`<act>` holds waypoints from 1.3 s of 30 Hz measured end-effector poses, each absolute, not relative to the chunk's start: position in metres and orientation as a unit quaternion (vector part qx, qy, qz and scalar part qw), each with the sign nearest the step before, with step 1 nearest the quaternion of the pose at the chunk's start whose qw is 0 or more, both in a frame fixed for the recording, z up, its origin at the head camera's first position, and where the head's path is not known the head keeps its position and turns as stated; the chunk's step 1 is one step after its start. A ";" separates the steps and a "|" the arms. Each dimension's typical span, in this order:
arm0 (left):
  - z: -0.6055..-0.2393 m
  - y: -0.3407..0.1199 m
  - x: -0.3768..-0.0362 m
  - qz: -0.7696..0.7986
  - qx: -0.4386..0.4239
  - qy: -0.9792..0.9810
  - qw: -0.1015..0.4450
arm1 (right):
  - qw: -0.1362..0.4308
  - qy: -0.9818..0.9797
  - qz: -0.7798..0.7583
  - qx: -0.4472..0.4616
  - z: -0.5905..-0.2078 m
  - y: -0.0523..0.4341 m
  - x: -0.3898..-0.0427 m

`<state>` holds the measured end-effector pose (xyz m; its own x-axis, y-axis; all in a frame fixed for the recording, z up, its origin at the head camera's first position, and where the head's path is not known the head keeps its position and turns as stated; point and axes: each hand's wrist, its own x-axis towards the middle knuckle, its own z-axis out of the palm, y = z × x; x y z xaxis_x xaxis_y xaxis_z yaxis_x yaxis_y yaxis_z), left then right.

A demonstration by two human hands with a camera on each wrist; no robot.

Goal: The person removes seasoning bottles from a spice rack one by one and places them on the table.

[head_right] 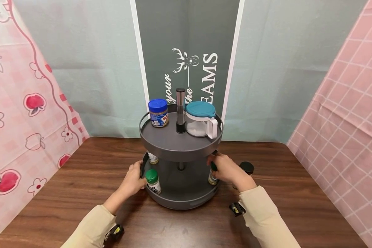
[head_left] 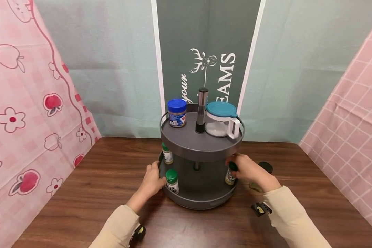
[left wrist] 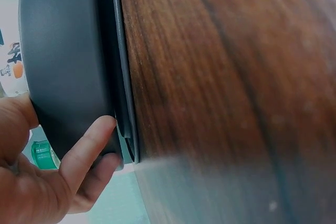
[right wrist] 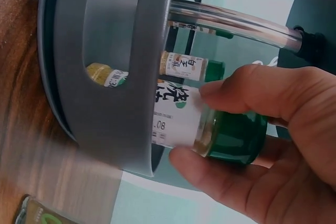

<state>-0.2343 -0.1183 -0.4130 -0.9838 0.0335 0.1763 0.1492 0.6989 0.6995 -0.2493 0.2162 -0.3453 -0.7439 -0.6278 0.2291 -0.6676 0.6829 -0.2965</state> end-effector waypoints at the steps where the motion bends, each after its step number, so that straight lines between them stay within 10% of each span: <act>1: -0.413 -0.118 -0.234 -0.385 -0.050 -0.919 0.075 | 0.053 -0.915 0.185 0.355 -0.346 0.216 -0.250; 39: -0.411 -0.119 -0.234 -0.382 -0.053 -0.920 0.066 | 0.071 -0.926 0.146 0.340 -0.290 0.219 -0.229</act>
